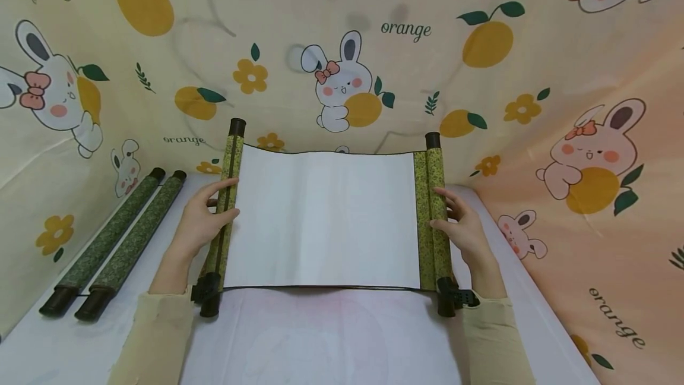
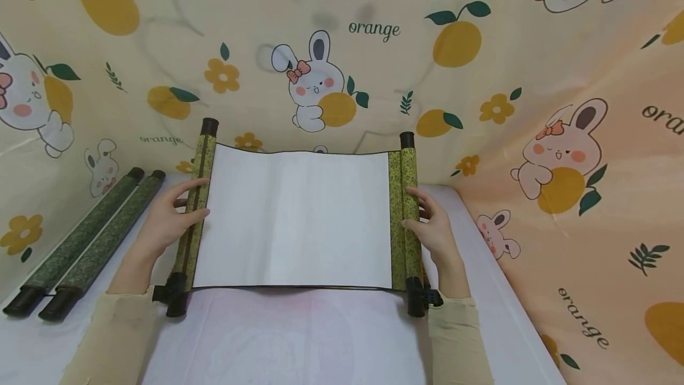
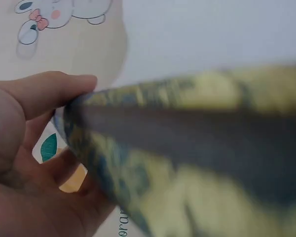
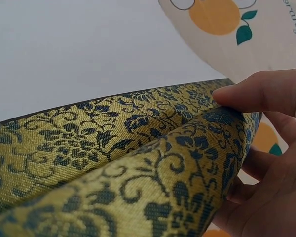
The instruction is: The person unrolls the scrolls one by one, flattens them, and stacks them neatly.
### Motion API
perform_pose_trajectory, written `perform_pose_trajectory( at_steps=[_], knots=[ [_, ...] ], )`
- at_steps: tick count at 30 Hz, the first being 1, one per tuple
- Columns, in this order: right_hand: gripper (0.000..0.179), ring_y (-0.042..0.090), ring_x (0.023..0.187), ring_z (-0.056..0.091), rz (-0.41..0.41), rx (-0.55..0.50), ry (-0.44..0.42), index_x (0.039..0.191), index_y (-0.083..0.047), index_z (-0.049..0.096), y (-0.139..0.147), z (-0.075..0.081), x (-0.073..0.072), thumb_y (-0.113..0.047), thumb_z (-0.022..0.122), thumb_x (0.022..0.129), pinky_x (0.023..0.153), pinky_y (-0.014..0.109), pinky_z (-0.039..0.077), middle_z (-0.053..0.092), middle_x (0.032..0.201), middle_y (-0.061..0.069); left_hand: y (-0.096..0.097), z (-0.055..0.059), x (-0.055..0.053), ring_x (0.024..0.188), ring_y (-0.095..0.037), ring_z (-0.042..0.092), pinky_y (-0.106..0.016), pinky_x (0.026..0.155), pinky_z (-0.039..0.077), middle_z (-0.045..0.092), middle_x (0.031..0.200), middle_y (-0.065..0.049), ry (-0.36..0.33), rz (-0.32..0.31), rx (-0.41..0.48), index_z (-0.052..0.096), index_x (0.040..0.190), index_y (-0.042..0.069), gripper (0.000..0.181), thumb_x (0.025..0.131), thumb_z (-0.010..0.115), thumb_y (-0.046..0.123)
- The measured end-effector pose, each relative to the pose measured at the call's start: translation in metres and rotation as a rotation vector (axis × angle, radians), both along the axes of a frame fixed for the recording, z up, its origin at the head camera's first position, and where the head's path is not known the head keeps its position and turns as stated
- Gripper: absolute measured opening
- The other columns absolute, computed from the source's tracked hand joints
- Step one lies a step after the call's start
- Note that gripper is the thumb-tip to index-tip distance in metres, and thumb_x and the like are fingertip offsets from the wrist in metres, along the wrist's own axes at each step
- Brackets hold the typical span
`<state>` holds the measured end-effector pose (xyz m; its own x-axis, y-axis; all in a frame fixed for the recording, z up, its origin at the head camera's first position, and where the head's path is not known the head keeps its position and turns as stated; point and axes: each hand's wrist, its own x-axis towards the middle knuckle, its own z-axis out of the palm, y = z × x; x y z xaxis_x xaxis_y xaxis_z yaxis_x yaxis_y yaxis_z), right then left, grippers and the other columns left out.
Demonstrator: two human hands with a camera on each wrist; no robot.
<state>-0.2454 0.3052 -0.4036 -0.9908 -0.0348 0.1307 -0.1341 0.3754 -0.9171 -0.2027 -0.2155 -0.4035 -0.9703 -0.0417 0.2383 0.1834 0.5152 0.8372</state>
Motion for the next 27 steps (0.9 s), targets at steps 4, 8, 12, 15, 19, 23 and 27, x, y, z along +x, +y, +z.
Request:
perform_pose_trajectory(
  at_steps=[4, 8, 12, 15, 19, 23, 27],
  knots=[
    [0.075, 0.042, 0.140, 0.036, -0.002, 0.006, -0.002, 0.160, -0.021, 0.043, 0.000, 0.001, -0.001, 0.002, 0.069, 0.094, 0.100, 0.049, 0.040, 0.028, 0.167, 0.019, -0.003, 0.000, 0.000, 0.124, -0.045, 0.043, -0.040, 0.074, 0.048, 0.032, 0.166, -0.017, -0.024, -0.009, 0.022, 0.046, 0.159, 0.019, 0.064, 0.100, 0.067, 0.005],
    [0.075, 0.042, 0.142, 0.035, 0.002, 0.010, -0.001, 0.160, -0.021, 0.044, 0.001, 0.000, -0.001, 0.003, 0.069, 0.093, 0.101, 0.051, 0.040, 0.028, 0.167, 0.021, -0.006, 0.001, -0.001, 0.125, -0.046, 0.044, -0.037, 0.072, 0.047, 0.030, 0.166, -0.018, -0.036, -0.023, 0.048, 0.044, 0.159, 0.018, 0.063, 0.101, 0.063, 0.006],
    [0.075, 0.042, 0.142, 0.035, 0.007, 0.004, -0.005, 0.160, -0.021, 0.043, 0.003, -0.001, -0.001, 0.003, 0.069, 0.094, 0.100, 0.046, 0.040, 0.028, 0.167, 0.022, -0.010, 0.002, 0.001, 0.104, -0.038, 0.051, -0.032, 0.058, 0.045, 0.031, 0.166, -0.018, -0.047, -0.007, 0.079, 0.046, 0.159, 0.018, 0.063, 0.099, 0.060, 0.004],
    [0.076, 0.040, 0.139, 0.038, 0.003, 0.001, -0.005, 0.161, -0.022, 0.043, 0.005, 0.001, 0.000, 0.004, 0.068, 0.094, 0.094, 0.035, 0.044, 0.030, 0.165, 0.023, -0.012, 0.005, 0.004, 0.079, -0.026, 0.048, -0.031, 0.051, 0.041, 0.032, 0.164, -0.020, -0.054, 0.001, 0.101, 0.048, 0.157, 0.016, 0.063, 0.097, 0.059, 0.002],
    [0.076, 0.042, 0.141, 0.038, 0.009, 0.000, 0.007, 0.162, -0.020, 0.041, 0.008, 0.003, 0.003, 0.004, 0.067, 0.094, 0.083, 0.022, 0.047, 0.031, 0.165, 0.025, -0.017, 0.008, 0.008, 0.057, -0.014, 0.036, -0.031, 0.048, 0.036, 0.036, 0.160, -0.024, -0.068, 0.005, 0.111, 0.050, 0.156, 0.014, 0.061, 0.097, 0.058, 0.000],
    [0.075, 0.043, 0.144, 0.035, 0.017, 0.000, 0.006, 0.162, -0.019, 0.040, 0.009, 0.005, 0.006, 0.004, 0.066, 0.096, 0.082, 0.019, 0.047, 0.030, 0.166, 0.023, -0.021, 0.009, 0.009, 0.053, -0.012, 0.031, -0.030, 0.047, 0.034, 0.038, 0.158, -0.025, -0.078, 0.004, 0.093, 0.050, 0.156, 0.015, 0.061, 0.097, 0.057, 0.000],
    [0.074, 0.043, 0.146, 0.033, 0.008, 0.022, -0.007, 0.162, -0.021, 0.040, 0.011, 0.007, 0.009, 0.002, 0.066, 0.096, 0.083, 0.018, 0.047, 0.030, 0.167, 0.020, -0.023, 0.010, 0.009, 0.050, -0.011, 0.030, -0.030, 0.046, 0.035, 0.045, 0.149, -0.032, -0.096, -0.008, 0.073, 0.047, 0.158, 0.016, 0.061, 0.099, 0.056, 0.002]
  ],
)
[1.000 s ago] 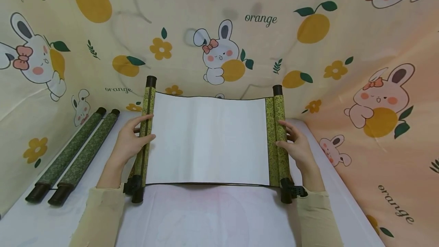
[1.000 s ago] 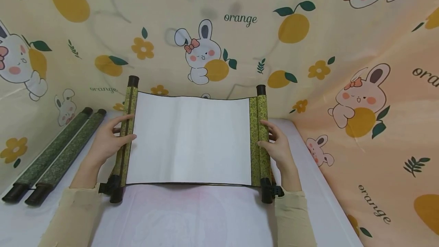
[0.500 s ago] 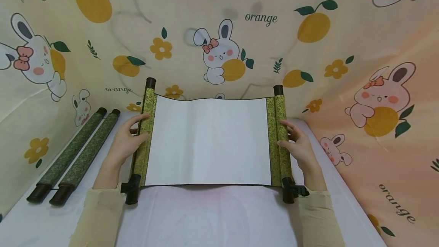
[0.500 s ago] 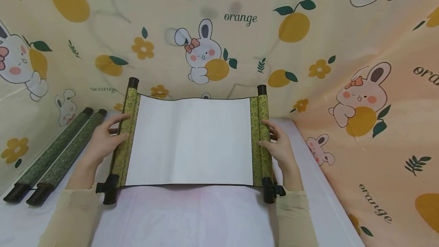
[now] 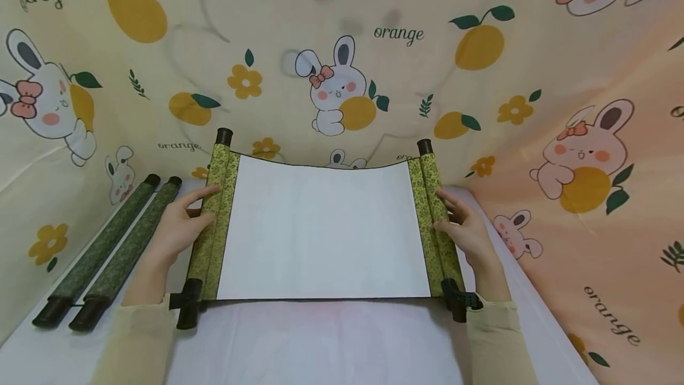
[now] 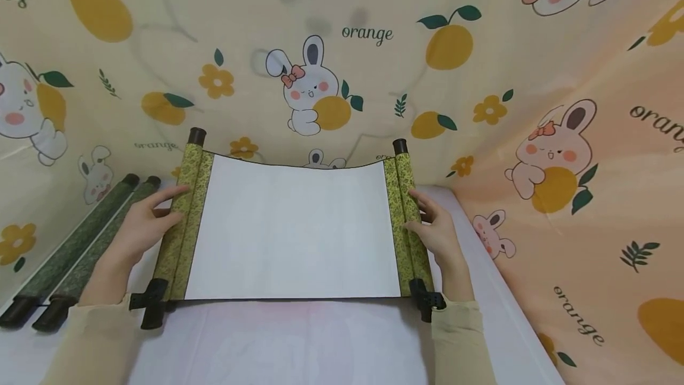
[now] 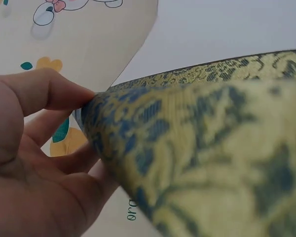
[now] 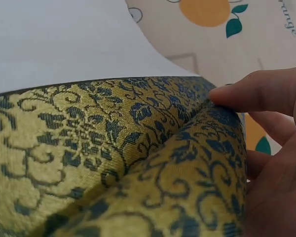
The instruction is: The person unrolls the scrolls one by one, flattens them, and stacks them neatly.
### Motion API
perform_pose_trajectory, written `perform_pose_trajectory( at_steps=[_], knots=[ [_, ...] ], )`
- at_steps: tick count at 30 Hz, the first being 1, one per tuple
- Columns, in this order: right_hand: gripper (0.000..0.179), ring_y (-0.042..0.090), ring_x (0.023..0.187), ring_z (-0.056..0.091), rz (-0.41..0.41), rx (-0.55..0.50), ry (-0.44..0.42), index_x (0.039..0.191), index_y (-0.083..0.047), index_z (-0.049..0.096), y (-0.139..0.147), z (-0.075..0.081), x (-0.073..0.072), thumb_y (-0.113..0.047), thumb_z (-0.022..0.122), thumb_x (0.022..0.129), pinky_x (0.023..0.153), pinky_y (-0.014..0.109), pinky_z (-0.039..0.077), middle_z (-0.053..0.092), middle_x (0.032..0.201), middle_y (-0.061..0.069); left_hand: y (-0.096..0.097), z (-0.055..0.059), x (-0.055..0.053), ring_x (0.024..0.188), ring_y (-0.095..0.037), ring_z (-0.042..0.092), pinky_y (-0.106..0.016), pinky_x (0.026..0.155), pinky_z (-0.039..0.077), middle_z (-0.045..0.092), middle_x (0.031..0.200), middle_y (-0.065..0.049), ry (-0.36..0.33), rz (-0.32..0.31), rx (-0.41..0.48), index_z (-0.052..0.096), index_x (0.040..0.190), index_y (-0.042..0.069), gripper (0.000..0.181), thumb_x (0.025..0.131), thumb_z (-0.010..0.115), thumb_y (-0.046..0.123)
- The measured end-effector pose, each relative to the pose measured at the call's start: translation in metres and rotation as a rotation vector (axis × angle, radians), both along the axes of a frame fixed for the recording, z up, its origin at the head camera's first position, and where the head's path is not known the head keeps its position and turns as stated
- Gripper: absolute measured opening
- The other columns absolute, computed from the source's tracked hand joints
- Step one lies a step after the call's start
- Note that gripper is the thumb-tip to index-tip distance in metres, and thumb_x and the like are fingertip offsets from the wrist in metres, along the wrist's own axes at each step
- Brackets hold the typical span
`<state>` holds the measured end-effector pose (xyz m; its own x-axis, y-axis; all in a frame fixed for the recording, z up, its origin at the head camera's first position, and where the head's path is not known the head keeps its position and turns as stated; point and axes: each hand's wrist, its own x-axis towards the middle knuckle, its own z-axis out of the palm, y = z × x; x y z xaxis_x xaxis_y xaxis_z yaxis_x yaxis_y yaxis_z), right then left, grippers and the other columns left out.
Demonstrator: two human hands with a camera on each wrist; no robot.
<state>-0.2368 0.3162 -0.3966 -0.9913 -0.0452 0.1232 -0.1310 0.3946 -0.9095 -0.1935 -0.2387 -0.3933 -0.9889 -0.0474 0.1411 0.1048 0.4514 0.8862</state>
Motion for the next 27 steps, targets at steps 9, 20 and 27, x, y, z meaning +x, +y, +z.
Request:
perform_pose_trajectory(
  at_steps=[9, 20, 27],
  knots=[
    [0.072, 0.044, 0.141, 0.040, 0.000, 0.080, -0.007, 0.161, -0.021, 0.042, 0.000, 0.000, -0.002, -0.002, 0.067, 0.097, 0.094, 0.034, 0.048, 0.034, 0.165, 0.020, -0.019, 0.003, 0.001, 0.054, -0.014, 0.035, -0.031, 0.048, 0.038, 0.024, 0.166, -0.028, -0.028, -0.026, -0.079, 0.040, 0.162, 0.018, 0.060, 0.105, 0.054, 0.009],
    [0.071, 0.045, 0.136, 0.047, 0.053, 0.162, -0.032, 0.160, -0.020, 0.044, -0.011, -0.002, -0.022, -0.001, 0.068, 0.096, 0.093, 0.039, 0.051, 0.038, 0.164, 0.019, -0.036, 0.003, -0.011, 0.100, -0.033, 0.059, -0.032, 0.065, 0.047, 0.024, 0.166, -0.029, -0.087, -0.080, -0.159, 0.035, 0.164, 0.014, 0.061, 0.106, 0.054, 0.012],
    [0.069, 0.047, 0.142, 0.041, 0.078, 0.195, -0.088, 0.161, -0.016, 0.042, -0.014, -0.019, -0.038, -0.001, 0.066, 0.098, 0.094, 0.044, 0.051, 0.034, 0.166, 0.019, -0.043, -0.003, -0.023, 0.126, -0.049, 0.054, -0.041, 0.083, 0.050, 0.022, 0.164, -0.035, -0.150, -0.125, -0.205, 0.031, 0.164, 0.008, 0.062, 0.107, 0.054, 0.013]
  ],
)
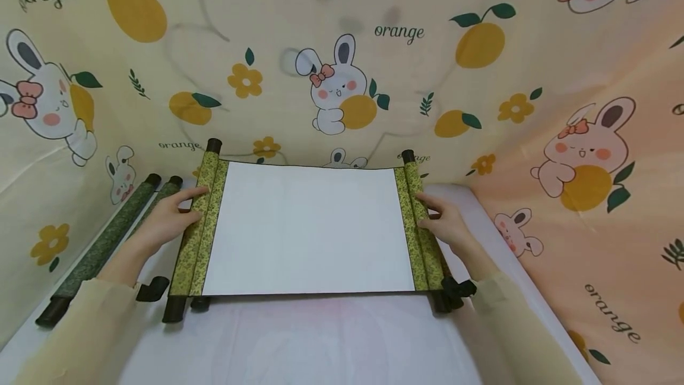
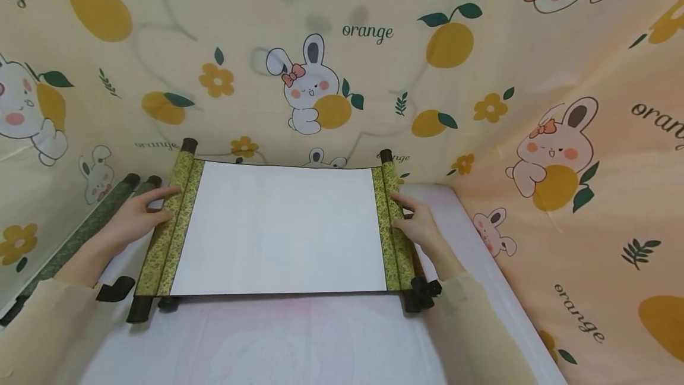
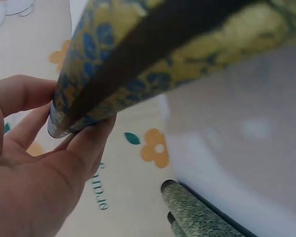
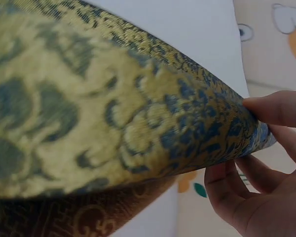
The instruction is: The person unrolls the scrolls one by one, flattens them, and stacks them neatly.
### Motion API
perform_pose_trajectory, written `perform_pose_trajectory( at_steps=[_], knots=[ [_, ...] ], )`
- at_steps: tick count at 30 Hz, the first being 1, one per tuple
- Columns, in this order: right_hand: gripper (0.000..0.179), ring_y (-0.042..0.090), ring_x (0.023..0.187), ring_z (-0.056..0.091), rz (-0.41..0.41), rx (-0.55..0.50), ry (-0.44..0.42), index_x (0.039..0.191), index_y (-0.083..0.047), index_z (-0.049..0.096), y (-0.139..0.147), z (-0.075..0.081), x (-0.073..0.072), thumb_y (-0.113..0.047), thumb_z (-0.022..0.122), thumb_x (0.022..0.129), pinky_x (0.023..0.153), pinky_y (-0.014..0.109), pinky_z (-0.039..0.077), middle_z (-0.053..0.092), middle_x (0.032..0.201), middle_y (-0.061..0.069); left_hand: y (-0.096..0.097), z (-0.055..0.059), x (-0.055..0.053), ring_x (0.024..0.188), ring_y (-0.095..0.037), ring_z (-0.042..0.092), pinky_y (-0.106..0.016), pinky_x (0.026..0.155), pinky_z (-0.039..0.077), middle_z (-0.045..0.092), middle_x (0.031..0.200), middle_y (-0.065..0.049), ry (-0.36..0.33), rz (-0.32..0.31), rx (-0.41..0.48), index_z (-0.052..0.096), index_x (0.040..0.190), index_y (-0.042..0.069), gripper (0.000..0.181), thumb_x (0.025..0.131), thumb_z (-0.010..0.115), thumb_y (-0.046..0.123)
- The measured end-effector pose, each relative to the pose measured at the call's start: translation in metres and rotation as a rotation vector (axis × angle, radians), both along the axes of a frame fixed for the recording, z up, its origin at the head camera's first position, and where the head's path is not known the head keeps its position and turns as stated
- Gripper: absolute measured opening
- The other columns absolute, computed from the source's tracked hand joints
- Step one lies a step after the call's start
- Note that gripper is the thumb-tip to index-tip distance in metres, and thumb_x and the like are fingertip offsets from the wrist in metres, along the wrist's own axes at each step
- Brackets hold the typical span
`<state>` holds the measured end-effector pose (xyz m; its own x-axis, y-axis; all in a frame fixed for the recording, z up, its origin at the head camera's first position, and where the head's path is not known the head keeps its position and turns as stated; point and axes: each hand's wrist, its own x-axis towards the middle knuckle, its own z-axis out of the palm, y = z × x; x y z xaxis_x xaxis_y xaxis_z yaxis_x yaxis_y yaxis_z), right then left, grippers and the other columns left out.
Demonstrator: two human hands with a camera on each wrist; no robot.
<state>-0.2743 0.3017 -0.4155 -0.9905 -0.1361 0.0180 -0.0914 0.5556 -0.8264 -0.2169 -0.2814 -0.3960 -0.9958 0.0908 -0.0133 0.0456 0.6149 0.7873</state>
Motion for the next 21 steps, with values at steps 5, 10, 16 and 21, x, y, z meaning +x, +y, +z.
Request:
perform_pose_trajectory(
  at_steps=[5, 10, 16, 21],
  knots=[
    [0.068, 0.048, 0.144, 0.037, 0.028, 0.031, -0.017, 0.161, -0.012, 0.041, -0.004, -0.006, -0.009, -0.001, 0.065, 0.098, 0.090, 0.044, 0.051, 0.032, 0.167, 0.020, -0.003, -0.007, -0.012, 0.125, -0.048, 0.051, -0.045, 0.084, 0.048, 0.021, 0.164, -0.036, -0.034, -0.015, -0.019, 0.031, 0.163, 0.004, 0.063, 0.105, 0.054, 0.011],
    [0.067, 0.048, 0.144, 0.037, 0.045, 0.085, -0.033, 0.161, -0.011, 0.041, -0.006, -0.014, -0.020, -0.002, 0.063, 0.098, 0.083, 0.041, 0.049, 0.032, 0.165, 0.023, -0.007, -0.015, -0.022, 0.147, -0.057, 0.024, -0.063, 0.097, 0.040, 0.020, 0.165, -0.035, -0.068, -0.041, -0.005, 0.032, 0.162, 0.002, 0.065, 0.102, 0.055, 0.008],
    [0.069, 0.032, 0.085, 0.061, 0.027, 0.137, -0.090, 0.161, -0.013, 0.041, -0.008, -0.021, -0.029, -0.003, 0.063, 0.096, 0.062, 0.032, 0.044, 0.033, 0.164, 0.026, -0.010, -0.027, -0.032, 0.148, -0.060, 0.014, -0.075, 0.108, 0.029, 0.018, 0.165, -0.036, -0.108, -0.059, -0.003, 0.034, 0.160, -0.001, 0.063, 0.101, 0.055, 0.007],
    [0.071, 0.013, 0.049, 0.033, 0.029, 0.150, -0.128, 0.161, -0.012, 0.040, -0.008, -0.025, -0.034, -0.001, 0.061, 0.094, 0.051, 0.032, 0.037, 0.028, 0.164, 0.029, -0.010, -0.033, -0.037, 0.148, -0.060, 0.014, -0.077, 0.109, 0.026, 0.017, 0.165, -0.036, -0.130, -0.073, -0.004, 0.035, 0.160, -0.001, 0.063, 0.101, 0.055, 0.008]
  ],
)
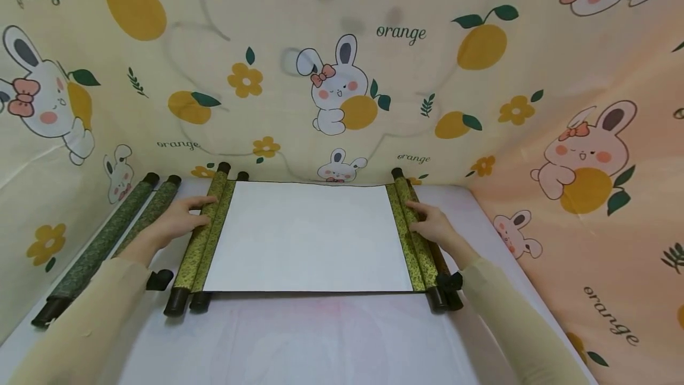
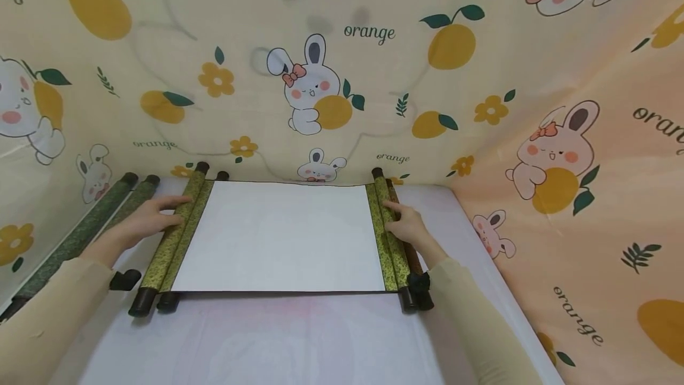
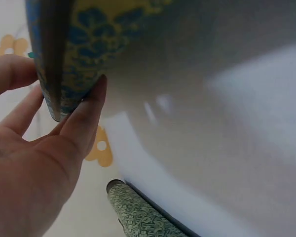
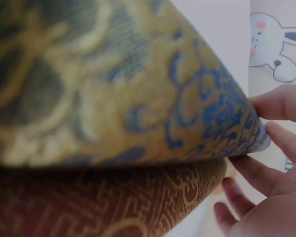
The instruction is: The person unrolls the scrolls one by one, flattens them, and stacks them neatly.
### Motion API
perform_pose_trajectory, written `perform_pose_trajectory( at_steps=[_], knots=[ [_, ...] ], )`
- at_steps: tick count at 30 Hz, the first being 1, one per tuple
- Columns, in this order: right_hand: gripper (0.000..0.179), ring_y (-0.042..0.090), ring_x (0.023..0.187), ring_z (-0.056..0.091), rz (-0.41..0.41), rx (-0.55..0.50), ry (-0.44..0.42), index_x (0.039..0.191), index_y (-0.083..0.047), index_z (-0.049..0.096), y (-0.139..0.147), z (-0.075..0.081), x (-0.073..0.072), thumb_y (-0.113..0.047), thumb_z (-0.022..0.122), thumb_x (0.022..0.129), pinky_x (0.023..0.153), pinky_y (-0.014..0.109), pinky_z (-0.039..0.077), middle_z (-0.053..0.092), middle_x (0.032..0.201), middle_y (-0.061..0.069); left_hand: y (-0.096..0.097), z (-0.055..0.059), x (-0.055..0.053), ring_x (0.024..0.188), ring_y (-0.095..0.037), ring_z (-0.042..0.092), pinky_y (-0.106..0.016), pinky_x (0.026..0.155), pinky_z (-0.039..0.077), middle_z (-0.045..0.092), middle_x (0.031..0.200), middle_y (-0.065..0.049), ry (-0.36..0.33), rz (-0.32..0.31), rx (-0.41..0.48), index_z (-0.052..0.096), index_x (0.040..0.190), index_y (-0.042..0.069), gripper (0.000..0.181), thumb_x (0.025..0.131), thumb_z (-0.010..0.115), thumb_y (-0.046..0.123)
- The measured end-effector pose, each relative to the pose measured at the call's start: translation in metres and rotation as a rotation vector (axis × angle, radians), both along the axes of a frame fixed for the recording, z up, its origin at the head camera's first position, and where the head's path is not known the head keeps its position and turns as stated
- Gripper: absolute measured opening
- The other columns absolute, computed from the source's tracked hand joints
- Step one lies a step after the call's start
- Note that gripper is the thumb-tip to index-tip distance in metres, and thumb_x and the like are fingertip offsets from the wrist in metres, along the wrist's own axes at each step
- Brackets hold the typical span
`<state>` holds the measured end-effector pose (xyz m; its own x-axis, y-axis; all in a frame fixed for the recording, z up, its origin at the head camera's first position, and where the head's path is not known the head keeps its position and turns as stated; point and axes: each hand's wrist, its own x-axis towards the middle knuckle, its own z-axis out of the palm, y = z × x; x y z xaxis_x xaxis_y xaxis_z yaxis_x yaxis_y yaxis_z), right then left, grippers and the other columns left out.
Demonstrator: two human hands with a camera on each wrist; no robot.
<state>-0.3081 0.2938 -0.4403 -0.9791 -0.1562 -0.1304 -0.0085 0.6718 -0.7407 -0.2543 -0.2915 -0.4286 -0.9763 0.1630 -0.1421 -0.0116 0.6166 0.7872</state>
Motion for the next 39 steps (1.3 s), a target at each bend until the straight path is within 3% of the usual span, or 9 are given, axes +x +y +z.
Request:
perform_pose_trajectory(
  at_steps=[11, 14, 16, 18, 21, 23, 28, 33, 39],
  knots=[
    [0.072, 0.011, 0.048, 0.032, 0.015, 0.050, -0.028, 0.161, -0.012, 0.040, -0.003, -0.002, -0.001, -0.003, 0.062, 0.094, 0.053, 0.031, 0.038, 0.028, 0.164, 0.031, 0.000, -0.010, -0.006, 0.147, -0.060, 0.018, -0.076, 0.109, 0.029, 0.018, 0.163, -0.037, -0.018, -0.015, -0.045, 0.034, 0.161, 0.000, 0.062, 0.104, 0.054, 0.012],
    [0.072, 0.018, 0.051, 0.033, 0.022, 0.074, -0.029, 0.161, -0.013, 0.041, -0.003, -0.004, -0.003, -0.004, 0.063, 0.094, 0.054, 0.032, 0.039, 0.028, 0.163, 0.032, 0.000, -0.010, -0.006, 0.146, -0.061, 0.018, -0.076, 0.109, 0.028, 0.018, 0.163, -0.038, -0.015, -0.031, -0.042, 0.033, 0.160, -0.001, 0.061, 0.105, 0.054, 0.013],
    [0.071, 0.028, 0.067, 0.043, 0.026, 0.091, -0.031, 0.161, -0.014, 0.041, -0.003, -0.004, -0.004, -0.006, 0.064, 0.095, 0.058, 0.036, 0.041, 0.026, 0.164, 0.032, 0.001, -0.011, -0.007, 0.146, -0.061, 0.018, -0.076, 0.109, 0.028, 0.018, 0.163, -0.038, -0.012, -0.041, -0.039, 0.033, 0.161, -0.001, 0.061, 0.105, 0.055, 0.013],
    [0.070, 0.042, 0.099, 0.049, 0.026, 0.112, -0.033, 0.162, -0.015, 0.040, -0.003, -0.004, -0.004, -0.008, 0.064, 0.096, 0.071, 0.043, 0.045, 0.026, 0.164, 0.032, 0.001, -0.012, -0.008, 0.147, -0.061, 0.018, -0.076, 0.109, 0.028, 0.017, 0.163, -0.038, -0.011, -0.051, -0.041, 0.031, 0.161, -0.001, 0.061, 0.106, 0.054, 0.013],
    [0.068, 0.054, 0.142, 0.020, 0.030, 0.136, -0.045, 0.162, -0.016, 0.039, -0.003, -0.003, -0.004, -0.012, 0.064, 0.099, 0.097, 0.060, 0.041, 0.023, 0.165, 0.032, 0.002, -0.013, -0.009, 0.147, -0.061, 0.018, -0.077, 0.109, 0.028, 0.017, 0.162, -0.039, -0.007, -0.062, -0.050, 0.029, 0.162, -0.001, 0.061, 0.107, 0.053, 0.013],
    [0.067, 0.055, 0.149, 0.005, 0.030, 0.146, -0.055, 0.163, -0.017, 0.038, -0.002, -0.003, -0.005, -0.014, 0.063, 0.101, 0.109, 0.067, 0.031, 0.024, 0.165, 0.031, 0.003, -0.013, -0.010, 0.146, -0.062, 0.018, -0.077, 0.108, 0.029, 0.017, 0.162, -0.040, 0.000, -0.064, -0.065, 0.028, 0.162, -0.001, 0.060, 0.108, 0.051, 0.013],
    [0.066, 0.057, 0.148, 0.001, 0.051, 0.168, -0.052, 0.163, -0.016, 0.036, -0.001, -0.007, -0.005, -0.015, 0.062, 0.103, 0.113, 0.074, 0.022, 0.025, 0.164, 0.031, 0.006, -0.013, -0.010, 0.145, -0.063, 0.019, -0.075, 0.108, 0.031, 0.018, 0.161, -0.041, 0.015, -0.069, -0.076, 0.028, 0.161, -0.003, 0.059, 0.108, 0.050, 0.012],
    [0.061, 0.056, 0.149, 0.019, 0.158, 0.278, 0.052, 0.161, -0.004, 0.036, 0.004, -0.013, -0.006, -0.013, 0.059, 0.105, 0.116, 0.068, 0.010, 0.030, 0.163, 0.031, 0.006, -0.017, -0.008, 0.145, -0.063, 0.019, -0.074, 0.109, 0.031, 0.018, 0.161, -0.041, 0.017, -0.066, -0.088, 0.027, 0.160, -0.005, 0.059, 0.108, 0.048, 0.010],
    [0.060, 0.055, 0.149, 0.023, 0.182, 0.301, 0.092, 0.160, 0.001, 0.036, 0.004, -0.013, -0.007, -0.012, 0.058, 0.105, 0.116, 0.066, 0.006, 0.024, 0.164, 0.032, 0.002, -0.028, -0.006, 0.132, -0.065, 0.040, -0.070, 0.104, 0.041, 0.031, 0.155, -0.042, 0.111, -0.056, -0.211, 0.035, 0.155, -0.011, 0.051, 0.106, 0.043, 0.002]
  ],
)
